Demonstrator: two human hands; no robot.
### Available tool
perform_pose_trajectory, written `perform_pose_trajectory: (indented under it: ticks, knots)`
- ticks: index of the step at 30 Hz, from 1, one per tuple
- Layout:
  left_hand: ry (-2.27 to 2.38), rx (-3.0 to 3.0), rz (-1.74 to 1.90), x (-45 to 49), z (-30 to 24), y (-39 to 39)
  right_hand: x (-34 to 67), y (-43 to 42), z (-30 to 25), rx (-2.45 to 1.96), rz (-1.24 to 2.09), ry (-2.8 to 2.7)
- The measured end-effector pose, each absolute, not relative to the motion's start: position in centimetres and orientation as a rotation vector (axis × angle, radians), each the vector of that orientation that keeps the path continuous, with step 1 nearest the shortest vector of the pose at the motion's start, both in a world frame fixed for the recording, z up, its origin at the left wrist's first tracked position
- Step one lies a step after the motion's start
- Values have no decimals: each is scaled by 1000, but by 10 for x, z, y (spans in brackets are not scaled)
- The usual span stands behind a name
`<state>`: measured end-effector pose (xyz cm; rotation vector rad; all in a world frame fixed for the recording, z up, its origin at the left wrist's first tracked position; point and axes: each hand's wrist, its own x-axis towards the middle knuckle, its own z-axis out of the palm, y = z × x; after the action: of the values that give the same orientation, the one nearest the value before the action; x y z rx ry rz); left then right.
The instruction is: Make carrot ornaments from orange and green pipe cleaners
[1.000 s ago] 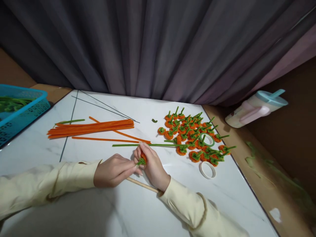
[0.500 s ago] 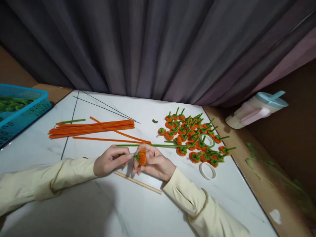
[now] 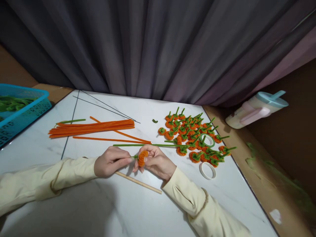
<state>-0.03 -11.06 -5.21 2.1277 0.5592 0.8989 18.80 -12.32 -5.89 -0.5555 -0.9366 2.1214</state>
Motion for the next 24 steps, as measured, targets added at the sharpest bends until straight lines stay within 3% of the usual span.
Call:
perform_pose_trajectory:
  ticks: [11, 19, 24]
  knots:
    - [270, 2612, 1005, -2, -53, -104, 188, -125, -58, -608, 2125, -1024]
    - [460, 2299, 1050, -1, -52, -105, 189, -124, -57, -619, 2107, -1012]
    - [346, 2337, 1175, 0, -54, -105, 189, -124, -59, -586, 2132, -1020]
